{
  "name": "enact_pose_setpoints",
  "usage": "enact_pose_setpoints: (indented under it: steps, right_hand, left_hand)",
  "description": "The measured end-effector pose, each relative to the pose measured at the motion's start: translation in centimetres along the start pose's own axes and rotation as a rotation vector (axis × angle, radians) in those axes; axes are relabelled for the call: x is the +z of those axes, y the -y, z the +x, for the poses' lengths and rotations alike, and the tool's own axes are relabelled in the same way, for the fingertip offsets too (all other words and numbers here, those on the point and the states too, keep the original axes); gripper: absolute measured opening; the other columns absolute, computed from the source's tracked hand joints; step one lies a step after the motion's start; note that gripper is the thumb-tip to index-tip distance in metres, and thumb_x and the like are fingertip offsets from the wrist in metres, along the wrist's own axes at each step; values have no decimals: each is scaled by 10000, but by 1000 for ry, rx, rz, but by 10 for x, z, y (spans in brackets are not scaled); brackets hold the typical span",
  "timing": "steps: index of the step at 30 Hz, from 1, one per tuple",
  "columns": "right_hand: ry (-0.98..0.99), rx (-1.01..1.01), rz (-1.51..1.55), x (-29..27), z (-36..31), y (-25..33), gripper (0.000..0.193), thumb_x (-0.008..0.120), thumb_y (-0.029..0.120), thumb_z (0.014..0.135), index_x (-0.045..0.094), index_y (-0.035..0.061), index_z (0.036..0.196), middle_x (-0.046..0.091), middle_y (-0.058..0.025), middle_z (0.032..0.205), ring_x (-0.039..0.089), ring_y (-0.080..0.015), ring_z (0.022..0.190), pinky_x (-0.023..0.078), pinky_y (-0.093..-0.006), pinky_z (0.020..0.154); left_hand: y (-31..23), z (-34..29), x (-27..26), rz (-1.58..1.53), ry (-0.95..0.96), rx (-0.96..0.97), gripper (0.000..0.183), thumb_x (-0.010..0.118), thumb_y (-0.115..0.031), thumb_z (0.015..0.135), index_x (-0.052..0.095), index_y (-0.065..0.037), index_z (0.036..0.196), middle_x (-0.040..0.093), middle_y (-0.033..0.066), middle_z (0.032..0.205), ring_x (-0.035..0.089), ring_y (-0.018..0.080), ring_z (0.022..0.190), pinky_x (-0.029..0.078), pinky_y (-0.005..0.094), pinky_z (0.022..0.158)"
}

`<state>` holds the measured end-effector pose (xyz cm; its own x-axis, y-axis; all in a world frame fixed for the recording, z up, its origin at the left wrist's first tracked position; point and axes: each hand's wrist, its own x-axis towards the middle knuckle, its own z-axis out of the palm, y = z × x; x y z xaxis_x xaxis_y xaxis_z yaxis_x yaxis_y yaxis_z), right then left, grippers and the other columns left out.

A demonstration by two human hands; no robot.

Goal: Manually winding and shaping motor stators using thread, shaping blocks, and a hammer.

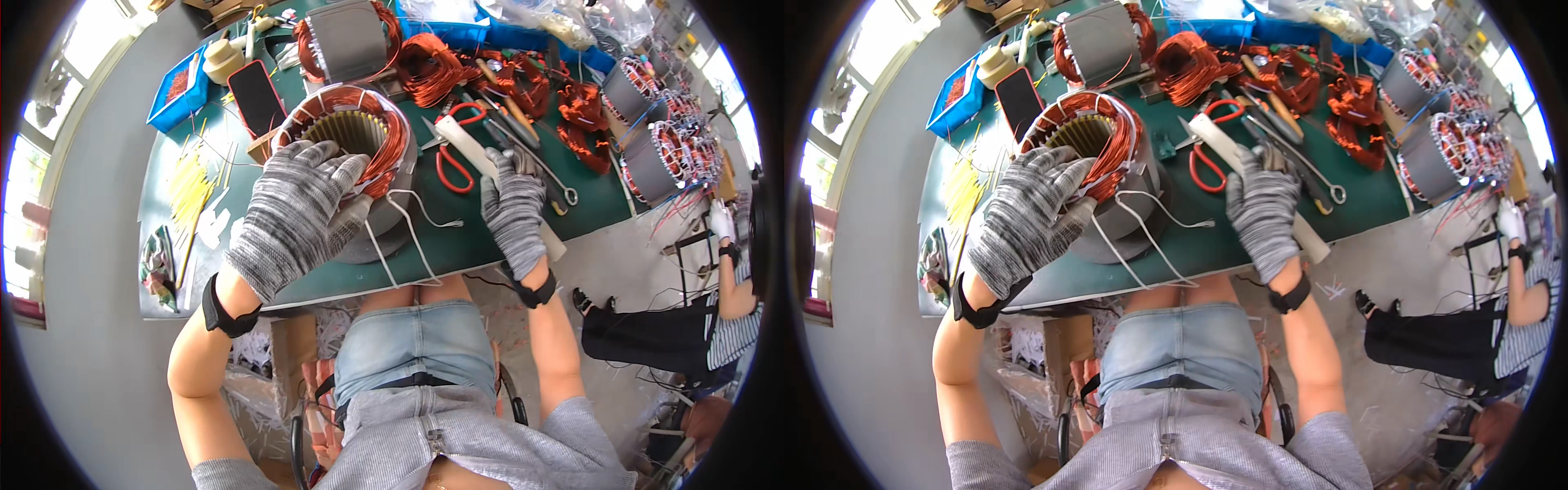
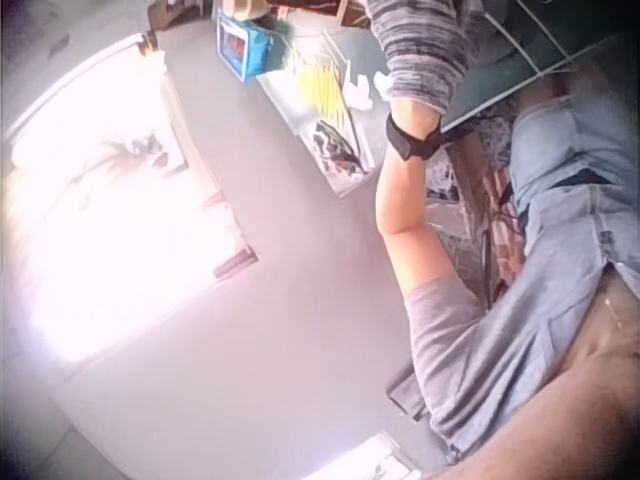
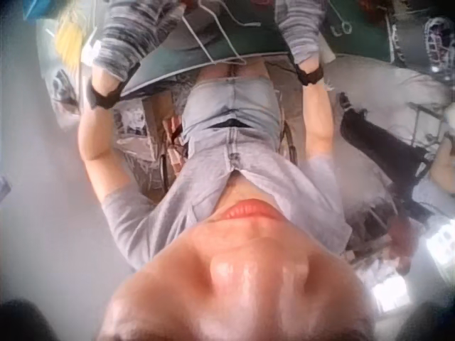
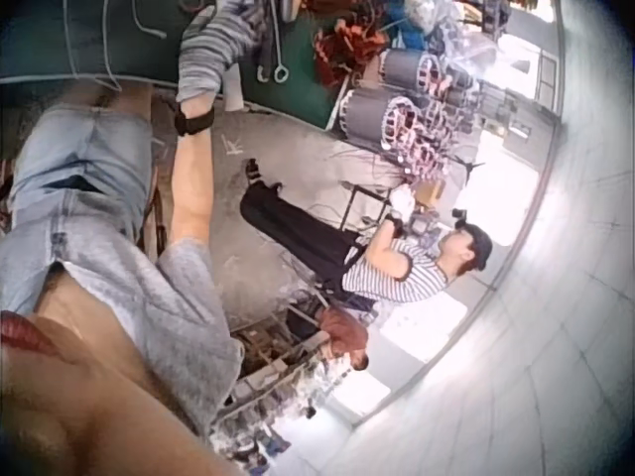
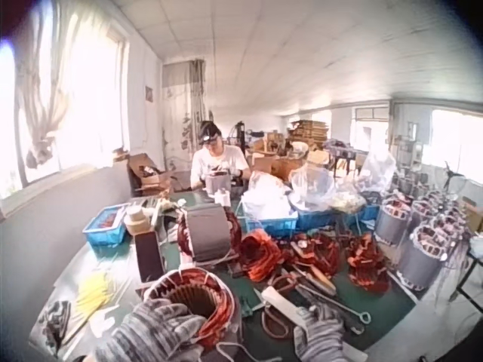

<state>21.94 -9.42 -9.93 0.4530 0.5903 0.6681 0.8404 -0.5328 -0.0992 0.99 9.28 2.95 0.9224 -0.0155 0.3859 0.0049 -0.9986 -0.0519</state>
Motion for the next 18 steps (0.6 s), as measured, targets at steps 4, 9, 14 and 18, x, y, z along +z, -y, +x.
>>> enact_pose_setpoints:
  steps: [4, 9, 14, 18]
  right_hand:
    - [491, 120, -293, 20, -22, -59, 482, 601, 152, 779, 499, 92, 1246, 533, -171, 1164, 512, -327, 1054, 429, -402, 890]
    - [188, -229, 60, -50, 38, -56, 538, 578, 184, 839, 405, 73, 1336, 520, -130, 1244, 560, -300, 979, 462, -349, 853]
    - [503, -387, 145, -129, 85, 10, 505, 501, 159, 882, 365, 49, 1355, 507, -136, 1259, 547, -293, 1017, 445, -338, 875]
    - [744, -295, 190, -127, 73, 35, 500, 478, 148, 887, 354, 38, 1359, 501, -163, 1255, 529, -292, 1059, 416, -357, 928]
  left_hand:
    - [14, 12, 26, -160, -35, 115, 357, 618, -298, 770, 590, -34, 1009, 621, 142, 823, 562, 323, 791, 438, 422, 758]
    - [14, 13, 23, -126, 21, 87, 345, 656, -201, 743, 578, -19, 1027, 603, 155, 828, 565, 337, 775, 459, 417, 721]
    - [15, 6, 23, -181, 38, 84, 361, 649, -211, 757, 568, -26, 1057, 592, 135, 757, 570, 326, 722, 444, 422, 667]
    - [13, 15, 32, -181, 69, 95, 345, 629, -244, 782, 578, -30, 1047, 592, 128, 730, 572, 316, 700, 441, 418, 660]
